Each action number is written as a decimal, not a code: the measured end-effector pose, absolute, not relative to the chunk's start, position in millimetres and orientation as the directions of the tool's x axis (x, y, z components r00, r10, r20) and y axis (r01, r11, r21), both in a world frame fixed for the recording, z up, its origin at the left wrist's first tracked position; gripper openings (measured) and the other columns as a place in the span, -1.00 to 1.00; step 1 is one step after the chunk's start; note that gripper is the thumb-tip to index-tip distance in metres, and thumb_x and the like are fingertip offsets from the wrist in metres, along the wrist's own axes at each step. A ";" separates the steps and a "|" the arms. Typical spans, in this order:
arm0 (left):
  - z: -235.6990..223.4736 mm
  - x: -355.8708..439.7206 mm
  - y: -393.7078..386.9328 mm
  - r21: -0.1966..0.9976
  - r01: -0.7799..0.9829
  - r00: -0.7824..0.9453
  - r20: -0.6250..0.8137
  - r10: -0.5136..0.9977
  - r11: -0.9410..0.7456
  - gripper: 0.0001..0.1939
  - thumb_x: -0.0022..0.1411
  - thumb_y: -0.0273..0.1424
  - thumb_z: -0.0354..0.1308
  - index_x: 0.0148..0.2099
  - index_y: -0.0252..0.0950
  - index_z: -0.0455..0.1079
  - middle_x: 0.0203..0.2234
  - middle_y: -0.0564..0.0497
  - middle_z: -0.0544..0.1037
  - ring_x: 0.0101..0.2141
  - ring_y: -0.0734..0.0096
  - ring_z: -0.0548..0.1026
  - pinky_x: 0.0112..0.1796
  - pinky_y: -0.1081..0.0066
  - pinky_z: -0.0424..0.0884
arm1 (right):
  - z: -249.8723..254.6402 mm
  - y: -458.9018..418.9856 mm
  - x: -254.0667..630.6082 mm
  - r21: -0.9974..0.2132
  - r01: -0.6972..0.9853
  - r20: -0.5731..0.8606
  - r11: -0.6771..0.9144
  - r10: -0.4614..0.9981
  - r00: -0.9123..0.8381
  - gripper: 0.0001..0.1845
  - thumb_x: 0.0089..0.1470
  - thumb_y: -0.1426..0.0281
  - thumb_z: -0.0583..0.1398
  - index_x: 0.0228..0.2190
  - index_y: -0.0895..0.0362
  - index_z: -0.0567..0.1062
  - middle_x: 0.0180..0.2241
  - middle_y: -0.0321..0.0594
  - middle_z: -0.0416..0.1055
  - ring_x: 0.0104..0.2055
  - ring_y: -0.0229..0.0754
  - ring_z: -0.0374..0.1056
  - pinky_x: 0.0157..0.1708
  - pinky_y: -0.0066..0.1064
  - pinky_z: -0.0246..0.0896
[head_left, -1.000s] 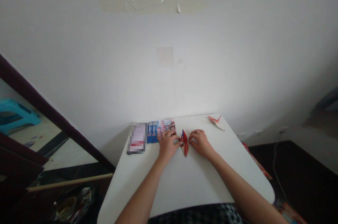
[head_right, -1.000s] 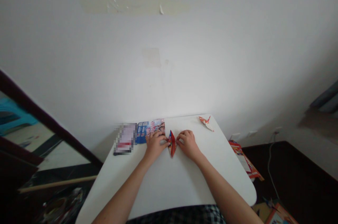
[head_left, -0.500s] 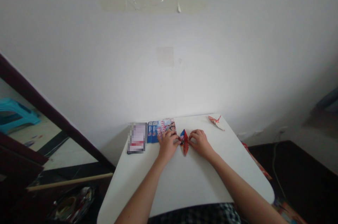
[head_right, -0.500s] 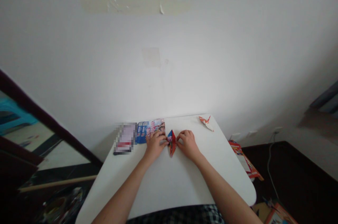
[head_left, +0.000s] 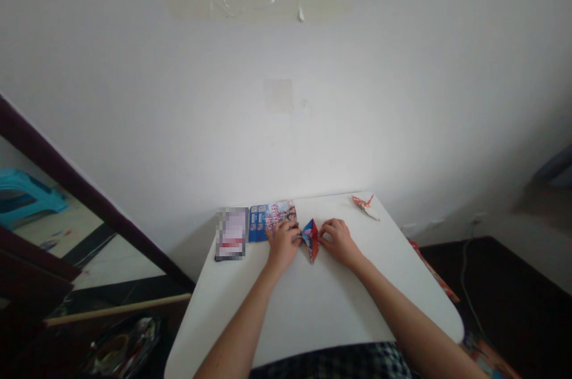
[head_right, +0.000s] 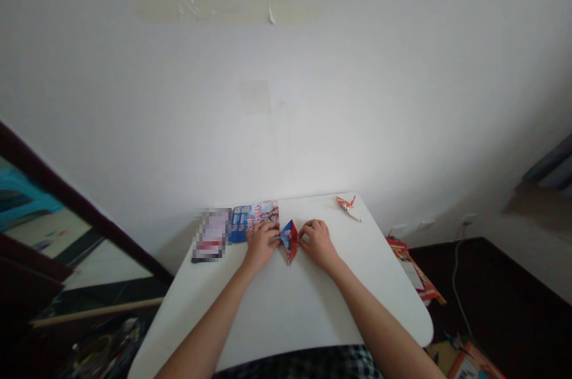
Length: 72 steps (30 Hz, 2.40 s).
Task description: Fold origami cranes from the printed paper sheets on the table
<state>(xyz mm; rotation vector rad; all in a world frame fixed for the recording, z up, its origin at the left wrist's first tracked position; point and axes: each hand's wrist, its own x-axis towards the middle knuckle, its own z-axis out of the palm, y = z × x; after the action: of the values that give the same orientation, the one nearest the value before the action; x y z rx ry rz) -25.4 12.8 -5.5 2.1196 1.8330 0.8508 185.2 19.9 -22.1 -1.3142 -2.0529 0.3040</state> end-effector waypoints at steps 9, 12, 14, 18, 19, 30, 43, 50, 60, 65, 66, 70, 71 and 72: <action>0.4 -21.7 10.5 0.543 0.817 0.044 0.273 0.961 -0.192 -0.88 0.03 -0.44 0.41 -0.37 -0.09 0.62 -0.03 -0.02 0.61 0.16 -0.09 0.37 0.21 -0.47 -0.07 | -22.0 19.2 185.1 -0.531 0.703 0.413 0.474 0.869 -0.274 -0.94 0.09 0.40 0.31 -0.32 0.05 0.60 -0.15 -0.14 0.46 -0.01 -0.03 0.31 0.06 -0.18 0.21; 2.6 -20.5 10.1 0.564 0.805 0.031 0.272 0.962 -0.186 -0.88 -0.01 -0.45 0.43 -0.40 -0.11 0.61 -0.04 -0.04 0.62 0.15 -0.09 0.38 0.21 -0.48 -0.10 | -21.3 19.2 185.0 -0.535 0.704 0.399 0.467 0.874 -0.276 -0.94 0.08 0.40 0.31 -0.33 0.05 0.60 -0.15 -0.15 0.46 -0.02 -0.03 0.31 0.06 -0.19 0.21; 4.4 -20.0 10.2 0.576 0.799 0.025 0.254 0.967 -0.173 -0.89 -0.01 -0.45 0.44 -0.44 -0.12 0.60 -0.04 -0.02 0.62 0.15 -0.09 0.38 0.22 -0.48 -0.12 | -21.7 19.6 184.9 -0.535 0.703 0.400 0.468 0.874 -0.278 -0.94 0.08 0.41 0.31 -0.33 0.04 0.60 -0.15 -0.15 0.47 -0.02 -0.03 0.31 0.05 -0.19 0.21; 6.9 -20.9 12.0 0.582 0.798 0.032 0.217 0.976 -0.156 -0.91 0.01 -0.44 0.43 -0.45 -0.13 0.60 -0.01 0.00 0.62 0.16 -0.06 0.37 0.23 -0.44 -0.14 | -23.4 20.5 184.7 -0.529 0.702 0.414 0.476 0.867 -0.276 -0.95 0.08 0.41 0.31 -0.33 0.06 0.60 -0.15 -0.15 0.48 -0.01 -0.04 0.31 0.05 -0.20 0.21; 7.3 -21.6 12.6 0.579 0.801 0.038 0.206 0.978 -0.153 -0.92 0.02 -0.43 0.42 -0.43 -0.13 0.61 0.01 0.00 0.61 0.16 -0.05 0.36 0.24 -0.41 -0.13 | -23.6 20.5 184.8 -0.527 0.704 0.416 0.475 0.867 -0.273 -0.95 0.08 0.41 0.31 -0.33 0.06 0.60 -0.15 -0.15 0.47 -0.01 -0.04 0.31 0.05 -0.21 0.21; 7.3 -28.3 15.2 0.559 0.816 0.075 0.147 0.986 -0.145 -0.86 0.10 -0.44 0.33 -0.31 -0.06 0.65 0.08 0.05 0.59 0.21 -0.02 0.31 0.28 -0.26 -0.07 | -18.1 19.3 187.8 -0.545 0.702 0.384 0.458 0.881 -0.277 -0.94 0.09 0.42 0.31 -0.33 0.07 0.60 -0.15 -0.14 0.46 -0.01 -0.03 0.30 0.06 -0.20 0.20; 2.5 -19.3 8.8 0.545 0.821 0.045 0.238 0.970 -0.171 -0.96 0.15 -0.37 0.33 -0.35 -0.10 0.61 0.02 0.03 0.60 0.18 0.00 0.35 0.26 -0.37 -0.13 | -22.2 19.8 186.4 -0.519 0.709 0.407 0.477 0.868 -0.286 -0.94 0.09 0.42 0.31 -0.32 0.06 0.58 -0.15 -0.15 0.46 -0.01 -0.03 0.31 0.05 -0.19 0.22; -0.1 -12.0 3.1 0.497 0.847 0.043 0.289 0.956 -0.188 -0.96 0.21 -0.39 0.27 -0.28 -0.14 0.56 0.06 -0.01 0.56 0.20 0.01 0.33 0.26 -0.40 -0.14 | -26.1 21.1 184.6 -0.462 0.743 0.413 0.484 0.859 -0.303 -0.88 0.08 0.38 0.34 -0.27 0.04 0.57 -0.13 -0.15 0.46 -0.01 -0.03 0.30 0.04 -0.20 0.21; -2.2 -16.6 9.7 0.531 0.823 0.060 0.268 0.962 -0.199 -0.91 0.14 -0.35 0.36 -0.25 -0.07 0.61 0.05 0.01 0.57 0.17 0.01 0.35 0.27 -0.39 -0.12 | -28.7 23.6 185.0 -0.439 0.765 0.399 0.472 0.865 -0.305 -0.81 0.06 0.34 0.37 -0.24 0.04 0.57 -0.11 -0.16 0.45 0.00 -0.04 0.29 0.05 -0.22 0.19; -2.0 -16.0 11.1 0.532 0.823 0.058 0.270 0.961 -0.199 -0.96 0.10 -0.36 0.39 -0.33 -0.11 0.61 0.02 0.00 0.58 0.16 0.01 0.37 0.26 -0.40 -0.12 | -24.4 21.8 184.2 -0.463 0.761 0.390 0.454 0.876 -0.285 -0.81 0.05 0.36 0.38 -0.24 0.04 0.58 -0.11 -0.16 0.45 0.00 -0.04 0.29 0.06 -0.22 0.19; -1.6 -15.6 11.0 0.530 0.825 0.057 0.267 0.962 -0.196 -0.95 0.09 -0.36 0.39 -0.34 -0.12 0.60 0.02 -0.01 0.58 0.16 0.01 0.37 0.26 -0.40 -0.12 | -23.2 21.2 183.9 -0.463 0.761 0.388 0.455 0.876 -0.288 -0.81 0.06 0.36 0.38 -0.23 0.04 0.58 -0.11 -0.16 0.45 0.01 -0.04 0.29 0.06 -0.21 0.19; -1.0 -14.5 11.2 0.526 0.831 0.050 0.255 0.966 -0.182 -0.93 0.07 -0.39 0.40 -0.33 -0.12 0.60 0.05 -0.02 0.56 0.18 -0.02 0.34 0.26 -0.40 -0.14 | -19.8 18.4 182.2 -0.466 0.758 0.386 0.456 0.876 -0.290 -0.81 0.08 0.29 0.36 -0.23 0.03 0.59 -0.11 -0.14 0.45 0.01 -0.02 0.29 0.07 -0.18 0.19; -1.2 -14.5 11.7 0.523 0.833 0.048 0.255 0.966 -0.179 -0.92 0.06 -0.39 0.40 -0.34 -0.12 0.60 0.06 -0.02 0.56 0.19 -0.04 0.33 0.26 -0.40 -0.14 | -19.5 17.8 181.7 -0.467 0.760 0.386 0.452 0.877 -0.284 -0.80 0.07 0.26 0.37 -0.23 0.03 0.59 -0.11 -0.13 0.44 0.01 -0.01 0.28 0.06 -0.17 0.19; -1.4 -14.8 12.4 0.520 0.836 0.045 0.256 0.966 -0.177 -0.92 0.05 -0.38 0.41 -0.35 -0.12 0.60 0.07 -0.01 0.55 0.20 -0.05 0.32 0.26 -0.38 -0.13 | -19.4 17.3 181.1 -0.467 0.763 0.386 0.447 0.879 -0.279 -0.78 0.06 0.23 0.37 -0.23 0.03 0.59 -0.11 -0.13 0.44 0.02 0.00 0.28 0.06 -0.16 0.19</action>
<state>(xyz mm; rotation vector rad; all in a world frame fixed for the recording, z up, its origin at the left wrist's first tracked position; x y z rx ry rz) -14.8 12.4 -1.4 2.0910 1.8489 0.8241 181.1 17.3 -19.4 -1.3690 -2.1021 0.2530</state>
